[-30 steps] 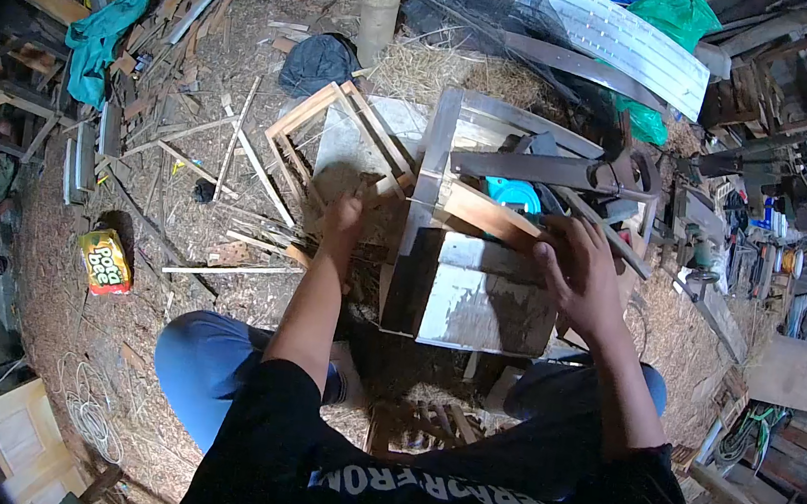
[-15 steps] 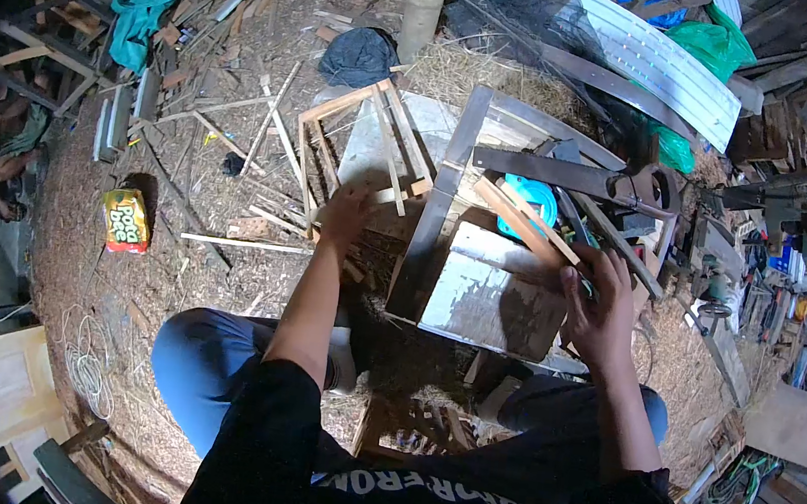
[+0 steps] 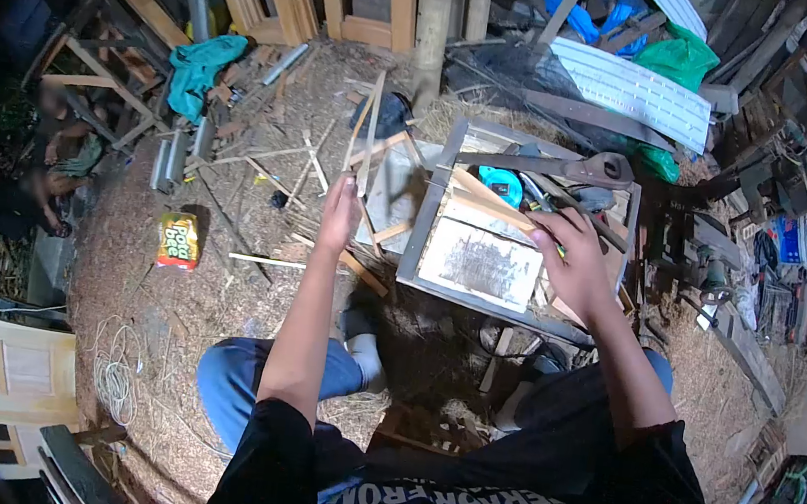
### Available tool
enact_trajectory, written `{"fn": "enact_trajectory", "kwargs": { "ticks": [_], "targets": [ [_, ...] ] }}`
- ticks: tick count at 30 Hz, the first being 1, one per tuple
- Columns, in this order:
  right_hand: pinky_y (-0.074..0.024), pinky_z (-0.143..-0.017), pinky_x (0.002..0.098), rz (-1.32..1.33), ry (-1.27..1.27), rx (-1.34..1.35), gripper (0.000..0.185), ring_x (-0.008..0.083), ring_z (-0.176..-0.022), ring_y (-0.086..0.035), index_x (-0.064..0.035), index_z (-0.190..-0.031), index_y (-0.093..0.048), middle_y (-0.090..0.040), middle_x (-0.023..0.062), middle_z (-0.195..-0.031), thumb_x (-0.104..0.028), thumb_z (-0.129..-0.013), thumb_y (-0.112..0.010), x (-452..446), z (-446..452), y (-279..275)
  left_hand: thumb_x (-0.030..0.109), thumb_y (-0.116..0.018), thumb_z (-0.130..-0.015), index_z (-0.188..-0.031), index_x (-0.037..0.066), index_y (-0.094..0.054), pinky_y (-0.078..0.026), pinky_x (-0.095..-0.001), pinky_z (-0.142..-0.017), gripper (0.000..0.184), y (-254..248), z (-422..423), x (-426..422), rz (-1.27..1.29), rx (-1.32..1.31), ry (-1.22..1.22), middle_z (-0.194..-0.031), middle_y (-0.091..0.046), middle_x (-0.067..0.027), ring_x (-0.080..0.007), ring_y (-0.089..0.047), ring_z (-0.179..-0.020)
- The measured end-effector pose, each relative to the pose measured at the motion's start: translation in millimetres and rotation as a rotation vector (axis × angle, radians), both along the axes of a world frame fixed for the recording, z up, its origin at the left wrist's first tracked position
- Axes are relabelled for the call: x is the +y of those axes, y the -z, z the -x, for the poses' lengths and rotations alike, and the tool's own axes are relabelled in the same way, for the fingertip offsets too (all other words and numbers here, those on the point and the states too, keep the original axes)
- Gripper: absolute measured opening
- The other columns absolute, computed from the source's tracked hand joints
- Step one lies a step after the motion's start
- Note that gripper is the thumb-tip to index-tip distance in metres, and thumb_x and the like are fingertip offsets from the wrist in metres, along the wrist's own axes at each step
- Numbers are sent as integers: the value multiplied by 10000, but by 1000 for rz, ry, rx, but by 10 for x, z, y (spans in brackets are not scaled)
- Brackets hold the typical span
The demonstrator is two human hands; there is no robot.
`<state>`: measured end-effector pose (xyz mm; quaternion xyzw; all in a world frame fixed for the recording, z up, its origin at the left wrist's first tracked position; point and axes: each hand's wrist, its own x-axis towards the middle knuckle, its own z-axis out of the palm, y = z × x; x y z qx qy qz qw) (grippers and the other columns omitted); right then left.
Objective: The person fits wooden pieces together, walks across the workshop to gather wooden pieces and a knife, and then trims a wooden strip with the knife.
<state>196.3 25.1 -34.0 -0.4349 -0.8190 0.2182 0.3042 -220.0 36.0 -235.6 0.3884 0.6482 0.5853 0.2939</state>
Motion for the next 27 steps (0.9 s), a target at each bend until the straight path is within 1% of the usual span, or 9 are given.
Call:
{"fn": "enact_trajectory", "kwargs": {
  "ticks": [1, 4, 6, 8, 10, 13, 17, 18, 27],
  "targets": [
    [-468, -962, 470, -12, -12, 43, 243, 387, -1065, -617, -68, -1190, -722, -663, 156, -1087, -194, -988, -672, -51, -20, -69, 388, -452, -1119, -1189, 3, -605, -434, -412, -988, 420, -319, -102, 5, -64, -100, -17, -1125, -627, -104, -229, -542, -1027],
    [-472, -959, 457, -154, 41, 39, 251, 367, -1095, -620, -86, -1178, -713, -663, 130, -1131, -196, -952, -723, -273, -101, -299, 421, -389, -1114, -1224, -14, -598, -397, -351, -1027, 495, -1134, -26, -111, -104, 158, 356, -1151, -597, -91, -199, -517, -1116],
    [-489, -945, 447, -278, 71, 26, 287, 344, -1097, -628, -109, -1192, -718, -660, 117, -1139, -188, -920, -764, -350, -197, -378, 398, -363, -1092, -1014, 45, -542, -380, -336, -943, 403, -1667, -368, -267, -269, 38, 437, -991, -490, -50, -176, -459, -976],
    [-499, -926, 441, -323, 64, 126, 315, 336, -1085, -631, -108, -1209, -717, -656, 117, -1132, -178, -908, -779, -456, -254, -505, 343, -361, -1052, -1037, 37, -545, -362, -323, -986, 357, -2075, -582, -492, -325, 47, 497, -1022, -497, -56, -190, -463, -1003],
    [-514, -892, 419, -369, 53, 213, 363, 324, -1061, -638, -97, -1229, -728, -647, 122, -1119, -153, -879, -808, -559, -283, -675, 346, -356, -1050, -1026, 62, -539, -348, -329, -991, 338, -2235, -728, -493, -492, -95, 663, -1006, -481, -50, -188, -456, -1000],
    [-518, -875, 398, -375, 43, 247, 362, 320, -1037, -642, -82, -1219, -743, -646, 124, -1109, -144, -869, -814, -715, -319, -901, 591, -342, -1096, -962, 92, -495, -323, -323, -909, 538, -2453, -1250, -677, -549, -460, 538, -960, -442, -40, -190, -410, -929],
    [-521, -857, 400, -495, 84, 268, 403, 313, -986, -645, -80, -1216, -753, -652, 121, -1091, -132, -827, -846, -878, -255, -1149, 712, -368, -1053, -870, 102, -406, -312, -330, -841, 638, -2541, -1527, -664, -608, -488, 744, -908, -364, -19, -161, -340, -845],
    [-521, -852, 400, -514, 66, 264, 404, 313, -980, -649, -79, -1196, -762, -658, 118, -1090, -133, -808, -860, -900, -243, -1200, 772, -487, -981, -892, 127, -454, -388, -370, -899, 651, -2517, -1526, -661, -577, -556, 806, -944, -428, -18, -178, -451, -913],
    [-478, -858, 400, -538, 144, 239, 389, 289, -958, -639, -96, -1152, -790, -669, 87, -1044, -159, -778, -874, -1259, -201, -1237, 963, -449, -830, -896, 128, -456, -396, -402, -947, 837, -2484, -1837, -801, -600, -736, 928, -985, -406, -7, -179, -424, -957]
  ]
}}
